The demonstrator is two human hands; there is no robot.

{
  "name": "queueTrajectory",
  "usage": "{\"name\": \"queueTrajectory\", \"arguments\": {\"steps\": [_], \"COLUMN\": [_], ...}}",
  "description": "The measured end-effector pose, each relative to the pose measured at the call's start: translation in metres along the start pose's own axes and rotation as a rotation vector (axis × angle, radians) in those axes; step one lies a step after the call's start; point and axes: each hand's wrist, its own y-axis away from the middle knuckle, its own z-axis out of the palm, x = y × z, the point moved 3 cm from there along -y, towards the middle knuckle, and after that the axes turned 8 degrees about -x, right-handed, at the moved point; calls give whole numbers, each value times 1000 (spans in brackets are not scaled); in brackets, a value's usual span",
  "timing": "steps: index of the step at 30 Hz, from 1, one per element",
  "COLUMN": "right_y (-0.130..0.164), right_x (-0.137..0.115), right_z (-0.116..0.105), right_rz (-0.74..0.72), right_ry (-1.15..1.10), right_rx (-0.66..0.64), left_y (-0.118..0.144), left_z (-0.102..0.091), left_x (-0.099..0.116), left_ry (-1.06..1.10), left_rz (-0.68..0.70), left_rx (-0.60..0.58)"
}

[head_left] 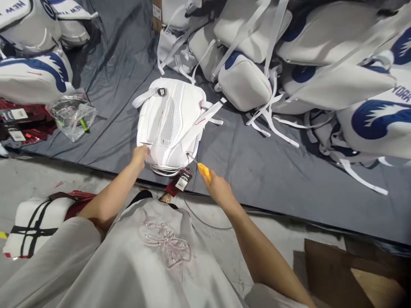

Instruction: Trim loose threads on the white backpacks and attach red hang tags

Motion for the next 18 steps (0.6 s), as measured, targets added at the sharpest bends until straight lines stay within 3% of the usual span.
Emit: {"name": "queueTrajectory", "arguments": {"steps": [2, 6, 12, 18], "right_y": [-7, -14, -33, -43], "right_x": [-10, -32, -63, -34], "right_z": [7, 20, 28, 37], "right_rz": [16, -53, -211, 126], "right_ry": [69, 157, 103, -53], "right_rx": [11, -14, -83, 41], "left_y": [-15, -29, -24, -36], "left_z": [0, 19, 23, 10], "left_x": [-3, -4, -13, -17], "left_ry": [49, 186, 416, 427], "left_rz": [-121, -263, -249, -294], "left_rx": [-49, -201, -508, -661]}}
